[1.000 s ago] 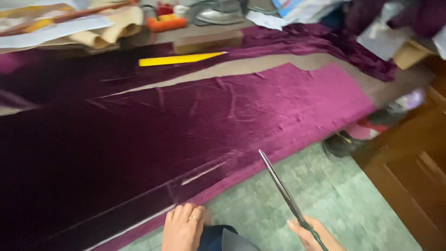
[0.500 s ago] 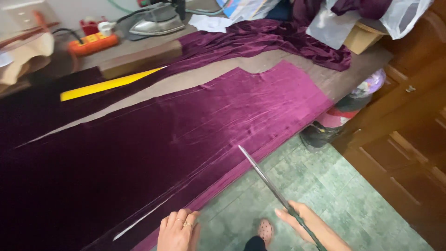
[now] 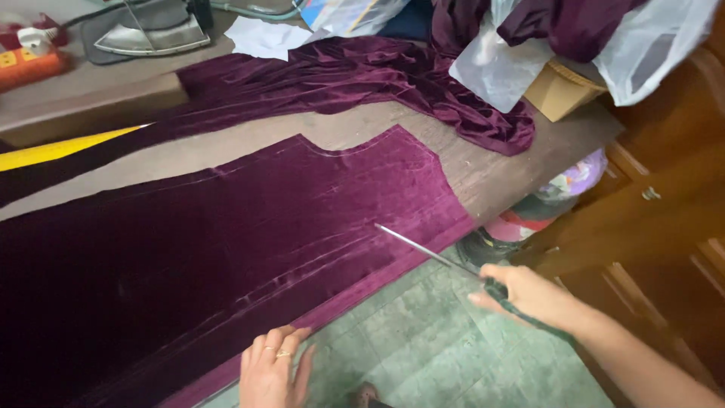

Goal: Cutting a piece of purple velvet fabric along marked lines using fabric shears

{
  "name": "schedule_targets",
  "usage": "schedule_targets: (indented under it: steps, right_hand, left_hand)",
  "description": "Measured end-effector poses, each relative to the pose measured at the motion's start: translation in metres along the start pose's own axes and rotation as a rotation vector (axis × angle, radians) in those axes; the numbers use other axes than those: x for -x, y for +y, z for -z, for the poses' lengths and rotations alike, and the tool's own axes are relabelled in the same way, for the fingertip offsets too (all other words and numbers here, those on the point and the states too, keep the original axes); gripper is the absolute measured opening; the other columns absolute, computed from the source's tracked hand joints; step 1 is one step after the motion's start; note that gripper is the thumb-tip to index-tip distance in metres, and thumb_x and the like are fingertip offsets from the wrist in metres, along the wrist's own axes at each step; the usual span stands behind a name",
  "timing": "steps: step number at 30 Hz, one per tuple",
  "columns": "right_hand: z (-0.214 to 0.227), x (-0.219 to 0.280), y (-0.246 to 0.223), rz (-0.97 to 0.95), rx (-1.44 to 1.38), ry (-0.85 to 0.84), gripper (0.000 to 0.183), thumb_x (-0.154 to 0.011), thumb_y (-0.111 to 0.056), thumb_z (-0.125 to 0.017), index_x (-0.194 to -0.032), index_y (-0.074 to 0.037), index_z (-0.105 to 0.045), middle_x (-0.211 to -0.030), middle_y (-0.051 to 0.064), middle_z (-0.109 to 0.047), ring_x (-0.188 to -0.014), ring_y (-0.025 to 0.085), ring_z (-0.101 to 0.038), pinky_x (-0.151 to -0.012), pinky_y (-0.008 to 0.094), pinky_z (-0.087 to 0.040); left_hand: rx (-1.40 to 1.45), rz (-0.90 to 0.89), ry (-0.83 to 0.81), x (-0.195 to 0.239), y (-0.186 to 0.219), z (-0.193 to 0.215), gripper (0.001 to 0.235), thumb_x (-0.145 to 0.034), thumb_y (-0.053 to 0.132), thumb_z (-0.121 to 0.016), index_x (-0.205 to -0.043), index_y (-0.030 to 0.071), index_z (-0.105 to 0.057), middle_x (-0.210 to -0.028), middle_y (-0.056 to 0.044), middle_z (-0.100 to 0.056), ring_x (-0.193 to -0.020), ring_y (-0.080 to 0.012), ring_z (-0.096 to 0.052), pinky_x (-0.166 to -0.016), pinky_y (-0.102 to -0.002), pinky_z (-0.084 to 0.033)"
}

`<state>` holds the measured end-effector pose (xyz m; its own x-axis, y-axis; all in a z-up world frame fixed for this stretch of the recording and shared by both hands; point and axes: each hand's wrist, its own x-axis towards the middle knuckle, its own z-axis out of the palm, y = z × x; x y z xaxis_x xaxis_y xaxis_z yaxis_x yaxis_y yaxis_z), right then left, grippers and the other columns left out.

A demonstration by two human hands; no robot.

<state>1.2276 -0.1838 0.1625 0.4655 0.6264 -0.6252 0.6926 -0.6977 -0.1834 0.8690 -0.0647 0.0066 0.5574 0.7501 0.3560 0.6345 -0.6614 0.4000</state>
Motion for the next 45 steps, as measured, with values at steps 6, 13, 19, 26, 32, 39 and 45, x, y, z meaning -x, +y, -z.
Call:
schedule_targets:
  steps: [6, 13, 19, 26, 32, 39, 45]
  right_hand:
    - [0.066, -0.076, 0.027, 0.118, 0.045, -0.105, 0.03, -0.086, -0.041, -0.072, -0.083, -0.017, -0.055, -0.06, -0.001, -0.05, -0.053, 0.012, -0.042, -0.053, 0.027, -0.036]
    - [0.121, -0.148, 0.077, 0.262, 0.301, -0.185, 0.03, -0.085, -0.045, -0.072, -0.1, -0.023, -0.057, -0.057, -0.006, -0.058, -0.055, 0.007, -0.045, -0.057, 0.022, -0.043]
    - [0.156, -0.197, 0.108, 0.357, 0.373, -0.349, 0.032, -0.09, -0.041, -0.075, -0.08, -0.023, -0.052, -0.057, -0.008, -0.047, -0.054, 0.007, -0.046, -0.057, 0.021, -0.038]
    - [0.192, -0.253, 0.119, 0.579, 0.537, -0.496, 0.036, -0.096, -0.052, -0.069, -0.081, -0.025, -0.051, -0.06, -0.009, -0.043, -0.057, 0.005, -0.041, -0.055, 0.024, -0.038]
    - [0.223, -0.276, 0.13, 0.766, 0.607, -0.686, 0.03, -0.097, -0.053, -0.056, -0.087, -0.026, -0.057, -0.073, -0.014, -0.056, -0.067, 0.0, -0.051, -0.062, 0.022, -0.043]
    - [0.233, -0.338, 0.215, 0.528, 0.797, -0.492, 0.052, -0.082, -0.064, -0.063, -0.132, -0.06, -0.051, -0.139, -0.044, -0.056, -0.129, -0.024, -0.054, -0.114, 0.004, -0.034]
    - [0.248, -0.353, 0.217, 0.486, 0.729, -0.71, 0.054, -0.088, -0.053, -0.057, -0.139, -0.059, -0.04, -0.129, -0.039, -0.069, -0.128, -0.021, -0.062, -0.113, 0.004, -0.042]
  left_hand:
    - [-0.127, 0.177, 0.071, -0.007, -0.003, -0.033, 0.023, -0.073, 0.044, -0.071, -0.095, 0.038, -0.07, -0.097, 0.013, -0.064, -0.075, -0.0163, -0.059, -0.063, -0.035, -0.048]
    - [-0.089, 0.153, 0.266, -0.057, 0.023, -0.091, 0.016, -0.071, 0.038, -0.074, -0.087, 0.037, -0.071, -0.088, 0.014, -0.066, -0.066, -0.0158, -0.057, -0.06, -0.033, -0.044]
    - [0.054, 0.041, 0.173, -0.13, 0.087, -0.096, 0.016, -0.077, 0.031, -0.073, -0.091, 0.026, -0.067, -0.093, 0.011, -0.066, -0.076, -0.015, -0.058, -0.062, -0.031, -0.043]
    - [-0.094, 0.271, 0.217, -0.115, 0.143, -0.156, 0.019, -0.076, 0.037, -0.072, -0.094, 0.033, -0.067, -0.096, 0.011, -0.065, -0.075, -0.0181, -0.057, -0.065, -0.035, -0.046]
    - [-0.355, 0.371, 0.532, -0.114, 0.234, -0.194, 0.018, -0.085, 0.028, -0.052, -0.092, 0.031, -0.068, -0.091, 0.008, -0.067, -0.069, -0.0147, -0.062, -0.062, -0.032, -0.044]
    - [-0.518, 0.468, 0.483, -0.109, 0.285, -0.226, 0.041, -0.091, 0.047, -0.039, -0.117, 0.029, -0.064, -0.124, -0.004, -0.063, -0.113, -0.0234, -0.062, -0.096, -0.044, -0.042]
    - [-0.436, 0.489, 0.186, -0.122, 0.306, -0.222, 0.083, -0.05, 0.042, -0.083, -0.128, 0.027, -0.058, -0.138, -0.007, -0.052, -0.128, -0.0267, -0.048, -0.099, -0.055, -0.038]
